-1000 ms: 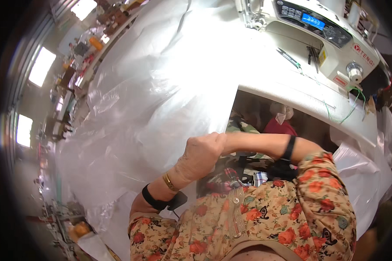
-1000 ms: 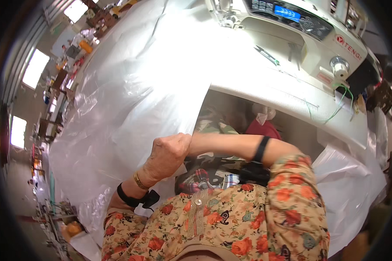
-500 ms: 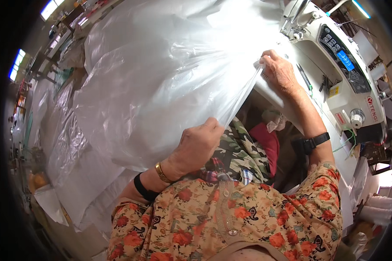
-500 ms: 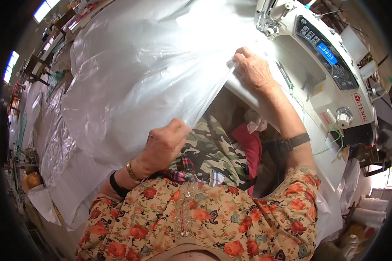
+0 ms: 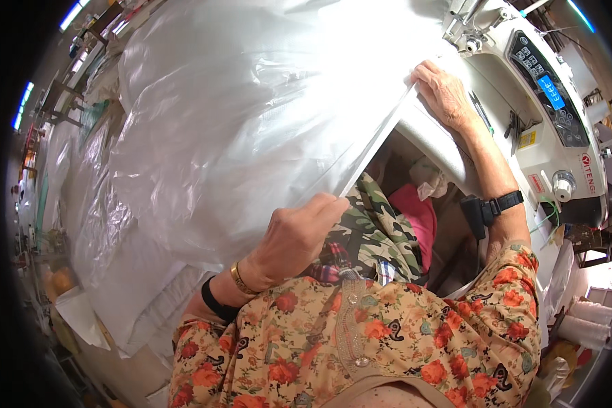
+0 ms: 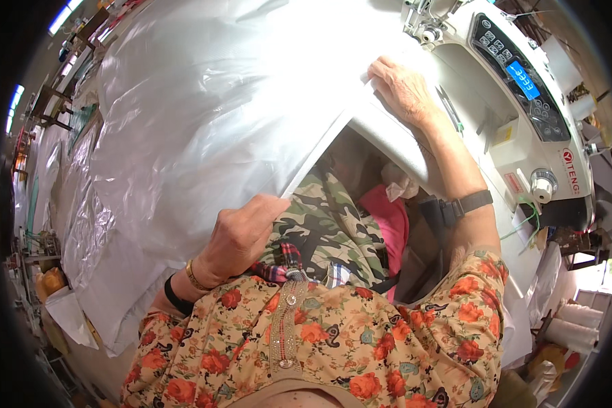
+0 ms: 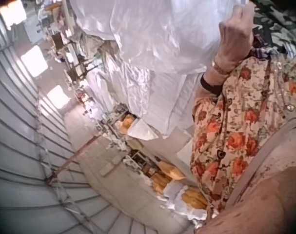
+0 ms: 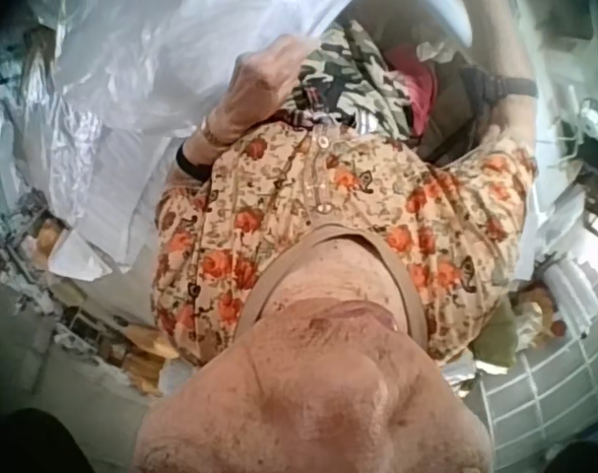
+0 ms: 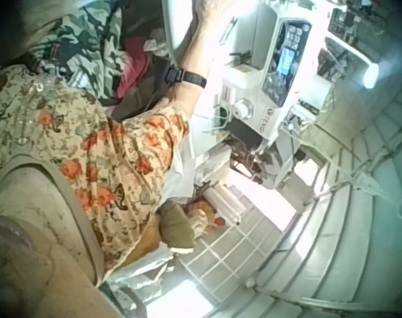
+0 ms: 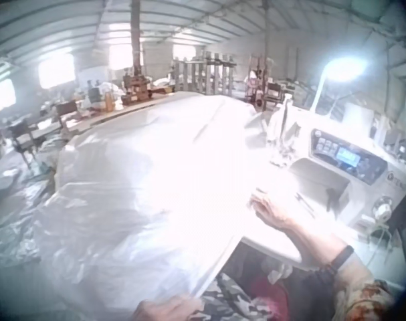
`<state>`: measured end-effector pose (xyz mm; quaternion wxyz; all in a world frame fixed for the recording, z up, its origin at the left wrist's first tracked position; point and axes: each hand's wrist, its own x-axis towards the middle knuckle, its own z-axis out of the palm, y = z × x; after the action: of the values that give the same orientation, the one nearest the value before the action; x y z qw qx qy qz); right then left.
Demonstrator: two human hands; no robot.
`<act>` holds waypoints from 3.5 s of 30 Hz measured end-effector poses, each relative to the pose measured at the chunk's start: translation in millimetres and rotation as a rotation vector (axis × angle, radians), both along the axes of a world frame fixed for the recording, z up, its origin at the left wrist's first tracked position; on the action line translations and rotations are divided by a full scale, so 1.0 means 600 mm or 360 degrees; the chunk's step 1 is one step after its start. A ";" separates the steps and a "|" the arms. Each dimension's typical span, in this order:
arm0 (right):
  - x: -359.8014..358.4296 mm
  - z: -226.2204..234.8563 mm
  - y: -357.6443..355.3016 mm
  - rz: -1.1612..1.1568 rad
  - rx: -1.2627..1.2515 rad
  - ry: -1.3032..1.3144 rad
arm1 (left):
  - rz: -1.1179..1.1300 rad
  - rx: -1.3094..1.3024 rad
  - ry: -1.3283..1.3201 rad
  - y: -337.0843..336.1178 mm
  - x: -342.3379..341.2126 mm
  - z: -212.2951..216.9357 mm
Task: The recorder is using a sewing machine to sew together large white plastic sheets, likely for heavy-duty bags.
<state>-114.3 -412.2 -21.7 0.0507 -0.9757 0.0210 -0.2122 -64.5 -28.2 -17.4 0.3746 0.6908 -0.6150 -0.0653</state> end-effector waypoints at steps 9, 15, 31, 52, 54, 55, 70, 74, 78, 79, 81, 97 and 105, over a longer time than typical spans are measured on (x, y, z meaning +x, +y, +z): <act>0.000 -0.015 -0.003 -0.0043 0.0298 -0.0126 | 0.0049 0.0136 0.0260 -0.015 -0.015 -0.022; -0.003 -0.022 0.017 -0.0400 0.0006 -0.0384 | -0.0189 0.0195 0.0306 -0.055 -0.014 -0.044; -0.035 -0.003 0.047 -0.0359 0.0160 0.0112 | -0.0022 -0.0045 -0.0139 -0.120 0.053 -0.037; -0.025 -0.005 0.048 -0.0386 0.0320 -0.0041 | 0.0110 -0.0136 -0.0506 -0.405 0.116 0.010; -0.021 -0.012 0.044 -0.0400 0.0293 -0.0077 | 0.0128 -0.0225 -0.0480 -0.429 0.121 0.006; -0.020 -0.014 0.042 -0.0399 0.0288 -0.0094 | 0.0095 -0.0230 -0.0378 -0.435 0.124 0.007; -0.050 -0.043 0.087 -0.0344 0.0686 -0.0529 | 0.0057 0.0061 -0.0433 -0.092 0.021 -0.069; -0.122 -0.084 0.211 -0.0311 0.0796 -0.0766 | 0.0184 0.0340 -0.0838 -0.037 0.041 -0.109; -0.140 -0.162 0.288 -0.0453 0.1687 -0.0652 | 0.0337 0.0415 -0.1084 -0.024 0.078 -0.137; -0.136 -0.183 0.283 -0.0686 0.1896 -0.0502 | 0.0346 0.0428 -0.1087 -0.023 0.080 -0.143; -0.116 -0.222 0.237 -0.0837 0.1952 -0.0163 | 0.0322 0.0427 -0.1155 -0.026 0.082 -0.151; -0.135 -0.128 0.292 0.0785 0.3304 0.0546 | 0.0290 0.0206 -0.0684 0.091 0.198 -0.077; -0.191 -0.085 0.352 0.0360 0.3153 0.0234 | 0.0186 0.0288 -0.0867 0.075 0.172 -0.167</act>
<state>-228.7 -200.9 -72.8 0.8597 -0.5002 0.0985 -0.0319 38.6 16.6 -117.5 0.1357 0.7478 -0.6437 0.0897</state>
